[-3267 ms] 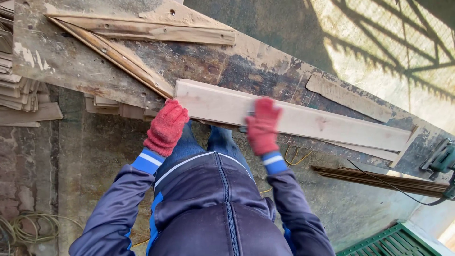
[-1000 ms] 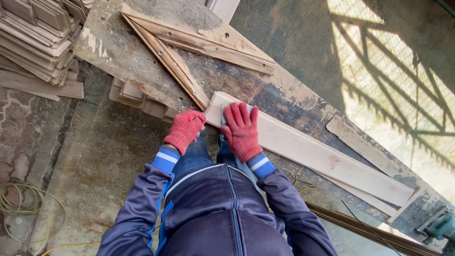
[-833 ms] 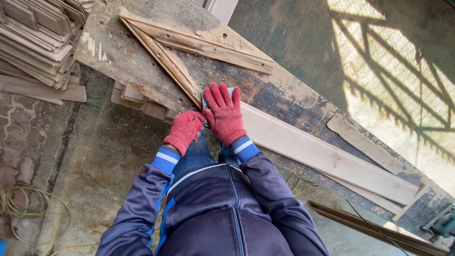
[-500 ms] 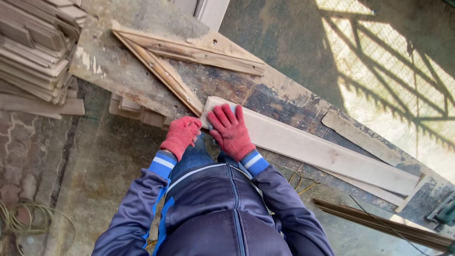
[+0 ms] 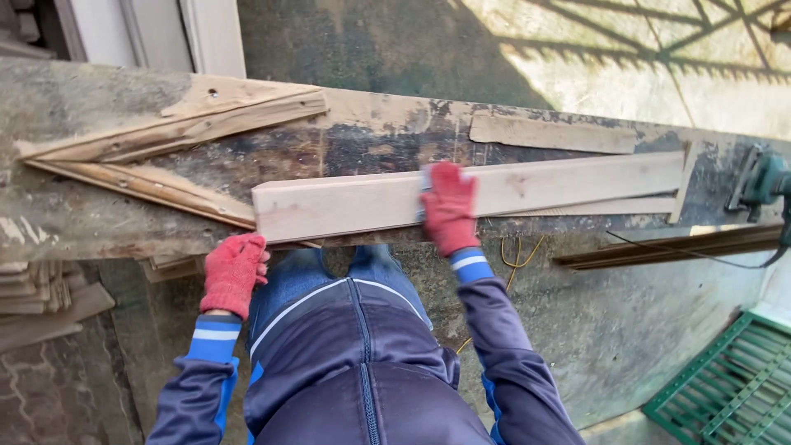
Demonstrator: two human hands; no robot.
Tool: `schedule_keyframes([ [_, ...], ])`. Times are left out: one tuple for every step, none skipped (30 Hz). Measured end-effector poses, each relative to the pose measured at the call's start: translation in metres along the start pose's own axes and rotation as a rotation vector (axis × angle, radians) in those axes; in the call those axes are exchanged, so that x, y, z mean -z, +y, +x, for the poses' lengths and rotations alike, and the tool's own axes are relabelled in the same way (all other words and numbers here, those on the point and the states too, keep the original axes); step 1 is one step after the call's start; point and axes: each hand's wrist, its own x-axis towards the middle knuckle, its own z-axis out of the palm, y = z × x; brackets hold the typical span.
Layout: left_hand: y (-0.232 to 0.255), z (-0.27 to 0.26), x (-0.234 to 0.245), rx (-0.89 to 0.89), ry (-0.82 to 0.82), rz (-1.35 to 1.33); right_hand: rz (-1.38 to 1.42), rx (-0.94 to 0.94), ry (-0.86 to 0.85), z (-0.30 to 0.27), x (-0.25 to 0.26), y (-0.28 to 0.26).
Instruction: The recorder sands a wooden plank using an orbital sander and then finishes by hand with a sandpaper block.
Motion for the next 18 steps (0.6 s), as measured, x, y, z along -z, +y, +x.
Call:
schedule_keyframes([
  [0.001,0.004,0.005,-0.032,0.065,0.306,0.021,-0.206,-0.059,-0.012,0.006,0.03],
  [0.001,0.009,0.01,-0.069,0.133,0.611,0.044,-0.411,-0.119,-0.025,0.011,0.059],
  [0.023,-0.011,0.002,-0.078,0.123,0.62,0.043,-0.426,-0.113,-0.023,0.016,0.054],
  [0.044,-0.031,-0.007,-0.482,0.262,0.787,0.032,-0.491,-0.122,-0.021,0.021,0.05],
  [0.065,-0.051,-0.016,-0.902,0.388,0.934,0.022,-0.565,-0.132,-0.022,0.026,0.046],
  [0.071,-0.049,-0.034,-0.919,0.369,0.94,0.022,-0.589,-0.127,-0.023,0.014,0.03],
  [0.075,-0.047,-0.054,-0.943,0.353,0.953,-0.023,-0.505,-0.065,-0.022,0.002,0.016],
  [0.08,-0.045,-0.074,-0.968,0.338,0.965,-0.069,-0.42,-0.004,-0.02,-0.01,0.003],
  [0.085,-0.046,-0.104,-0.976,0.324,0.961,-0.078,-0.432,-0.002,-0.017,-0.015,-0.018],
  [0.091,-0.047,-0.134,-0.996,0.316,0.971,-0.058,-0.333,0.031,-0.013,-0.02,-0.039],
  [0.096,-0.049,-0.164,-1.012,0.315,0.982,-0.035,-0.228,0.062,-0.008,-0.026,-0.06],
  [0.094,-0.046,-0.165,-1.016,0.307,0.979,-0.041,-0.234,0.062,-0.01,-0.024,-0.07],
  [0.094,-0.042,-0.168,-1.034,0.312,0.986,0.035,-0.197,0.059,-0.008,-0.023,-0.078],
  [0.094,-0.038,-0.173,-1.052,0.317,0.992,0.11,-0.16,0.055,-0.006,-0.021,-0.084],
  [0.092,-0.033,-0.173,-1.067,0.3,0.993,0.104,-0.179,0.06,-0.009,-0.018,-0.065],
  [0.09,-0.028,-0.174,-1.095,0.29,1.007,0.093,-0.187,0.06,-0.012,-0.015,-0.046],
  [0.086,-0.023,-0.174,-1.122,0.272,1.027,0.084,-0.201,0.056,-0.02,-0.014,-0.029],
  [0.08,-0.021,-0.177,-1.136,0.247,1.032,0.08,-0.227,0.056,-0.028,-0.012,-0.001],
])
